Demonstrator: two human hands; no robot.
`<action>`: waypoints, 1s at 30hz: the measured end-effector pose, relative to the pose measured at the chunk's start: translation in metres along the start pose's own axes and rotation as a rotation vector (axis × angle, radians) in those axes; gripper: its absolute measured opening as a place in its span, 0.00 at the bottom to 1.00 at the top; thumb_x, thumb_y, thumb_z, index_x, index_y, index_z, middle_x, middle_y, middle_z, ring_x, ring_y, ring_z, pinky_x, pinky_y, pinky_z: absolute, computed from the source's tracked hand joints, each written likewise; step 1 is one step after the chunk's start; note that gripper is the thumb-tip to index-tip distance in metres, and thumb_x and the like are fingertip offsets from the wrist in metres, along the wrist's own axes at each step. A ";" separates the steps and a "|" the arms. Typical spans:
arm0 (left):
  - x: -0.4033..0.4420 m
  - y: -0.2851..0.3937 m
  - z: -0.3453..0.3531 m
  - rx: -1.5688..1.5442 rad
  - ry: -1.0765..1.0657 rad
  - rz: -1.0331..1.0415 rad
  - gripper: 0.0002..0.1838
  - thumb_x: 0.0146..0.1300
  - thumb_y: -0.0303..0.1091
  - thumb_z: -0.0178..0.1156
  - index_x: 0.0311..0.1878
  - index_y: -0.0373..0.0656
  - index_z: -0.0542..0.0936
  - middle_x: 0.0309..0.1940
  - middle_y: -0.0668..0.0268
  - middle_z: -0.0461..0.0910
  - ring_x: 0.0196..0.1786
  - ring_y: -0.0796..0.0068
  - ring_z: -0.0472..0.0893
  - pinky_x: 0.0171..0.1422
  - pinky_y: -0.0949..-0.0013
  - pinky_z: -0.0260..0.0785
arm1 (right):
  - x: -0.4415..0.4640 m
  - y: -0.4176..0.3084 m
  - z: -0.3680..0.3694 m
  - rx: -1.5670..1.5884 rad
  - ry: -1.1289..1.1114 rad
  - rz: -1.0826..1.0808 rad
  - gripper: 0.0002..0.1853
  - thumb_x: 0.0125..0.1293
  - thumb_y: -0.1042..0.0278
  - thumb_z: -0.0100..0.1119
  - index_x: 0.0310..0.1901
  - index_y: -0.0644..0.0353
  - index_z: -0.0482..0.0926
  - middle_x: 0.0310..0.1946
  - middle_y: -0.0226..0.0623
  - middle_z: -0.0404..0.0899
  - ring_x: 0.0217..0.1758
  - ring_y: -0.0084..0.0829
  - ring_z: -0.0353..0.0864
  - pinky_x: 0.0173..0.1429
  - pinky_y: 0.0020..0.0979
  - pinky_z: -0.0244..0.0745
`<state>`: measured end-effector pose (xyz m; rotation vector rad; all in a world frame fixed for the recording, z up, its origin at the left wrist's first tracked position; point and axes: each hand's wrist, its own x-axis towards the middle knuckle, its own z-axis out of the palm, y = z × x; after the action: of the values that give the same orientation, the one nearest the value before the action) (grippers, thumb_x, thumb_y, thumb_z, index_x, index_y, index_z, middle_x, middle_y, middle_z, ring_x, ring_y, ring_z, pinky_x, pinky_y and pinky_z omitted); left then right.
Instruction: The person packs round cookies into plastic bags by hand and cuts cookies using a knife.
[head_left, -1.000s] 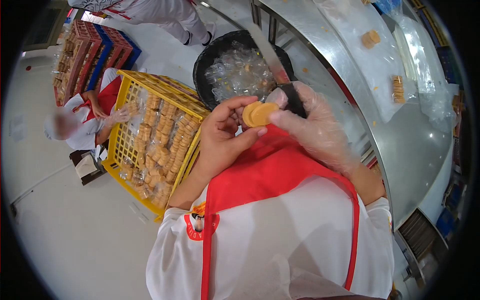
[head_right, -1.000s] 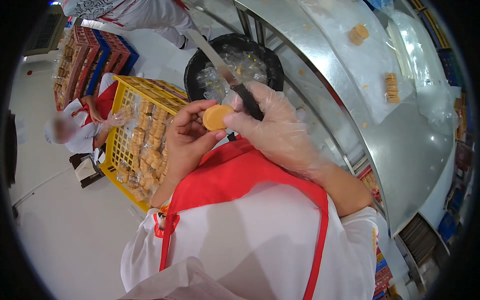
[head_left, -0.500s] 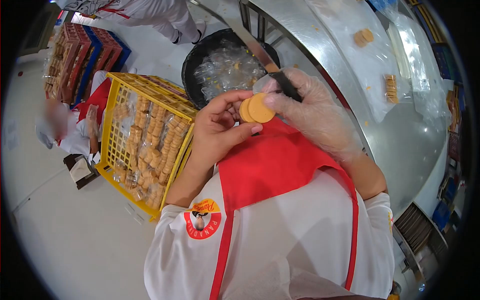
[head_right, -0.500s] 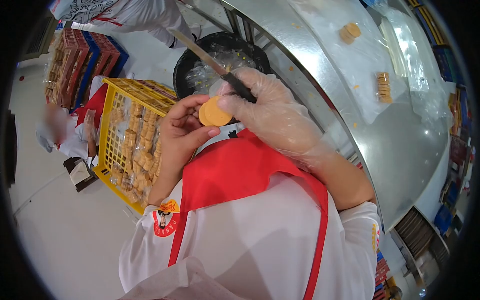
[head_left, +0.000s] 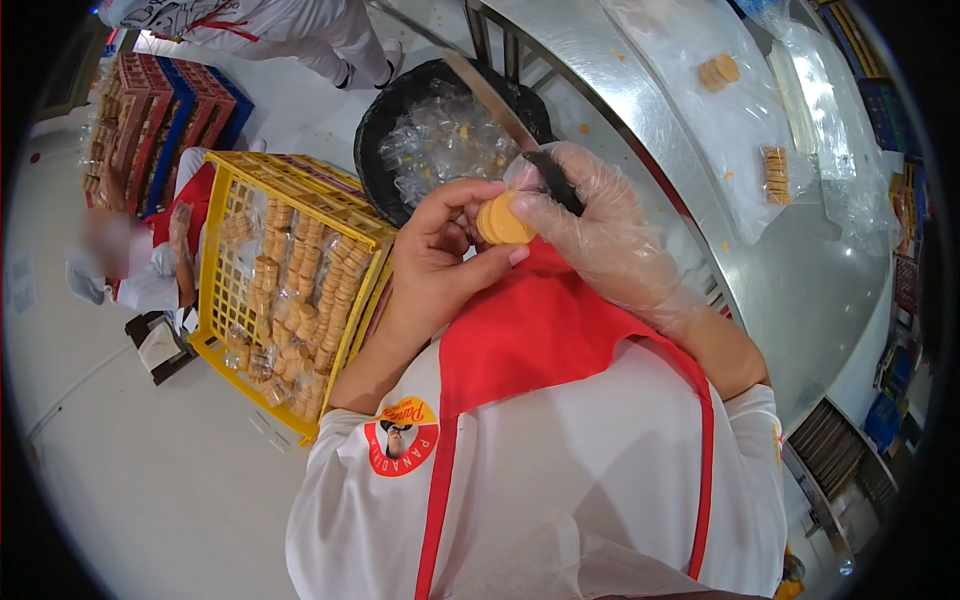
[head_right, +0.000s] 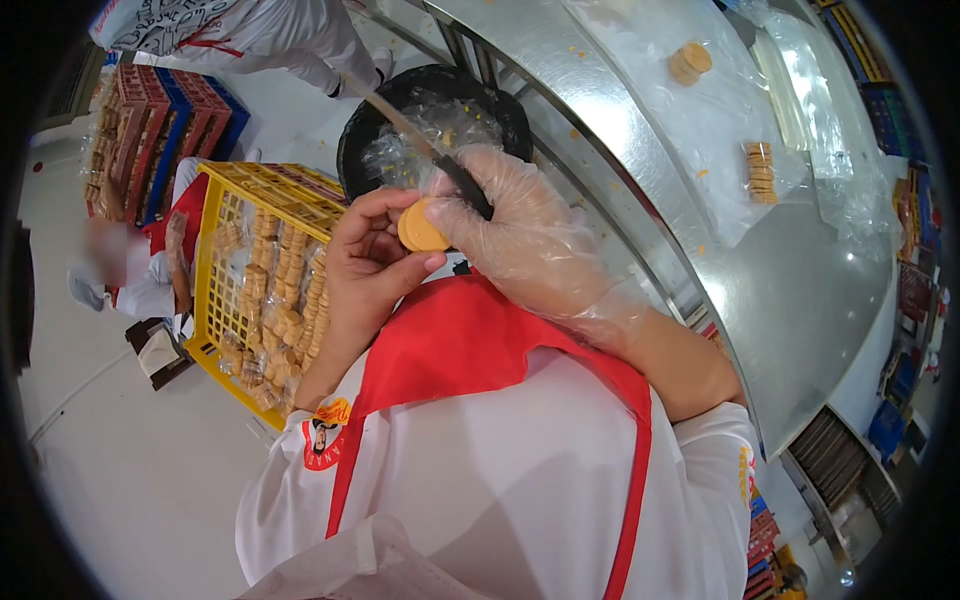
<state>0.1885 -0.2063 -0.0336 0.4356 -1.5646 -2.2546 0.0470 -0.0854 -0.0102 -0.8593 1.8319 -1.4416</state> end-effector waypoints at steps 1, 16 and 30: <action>0.001 -0.001 0.000 0.002 0.007 0.002 0.32 0.55 0.11 0.68 0.64 0.37 0.72 0.51 0.64 0.79 0.53 0.78 0.79 0.57 0.74 0.73 | 0.000 0.000 0.000 0.000 0.003 0.021 0.15 0.67 0.58 0.63 0.47 0.60 0.77 0.40 0.40 0.81 0.42 0.40 0.80 0.52 0.37 0.75; 0.003 0.006 -0.001 -0.047 0.070 0.059 0.30 0.53 0.11 0.68 0.61 0.36 0.74 0.50 0.65 0.78 0.53 0.79 0.79 0.56 0.75 0.74 | -0.006 -0.013 -0.026 -0.046 0.194 0.126 0.14 0.70 0.66 0.59 0.52 0.63 0.75 0.38 0.39 0.79 0.41 0.34 0.79 0.51 0.34 0.74; 0.000 0.019 -0.025 -0.002 0.004 0.076 0.30 0.50 0.09 0.67 0.59 0.35 0.75 0.51 0.64 0.78 0.54 0.78 0.80 0.56 0.74 0.75 | -0.047 -0.006 -0.049 -0.581 0.129 -0.338 0.15 0.60 0.80 0.65 0.49 0.58 0.83 0.36 0.41 0.84 0.37 0.44 0.83 0.40 0.39 0.79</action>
<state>0.2021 -0.2326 -0.0240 0.3738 -1.5499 -2.1965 0.0352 -0.0214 0.0090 -1.4432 2.3392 -1.1776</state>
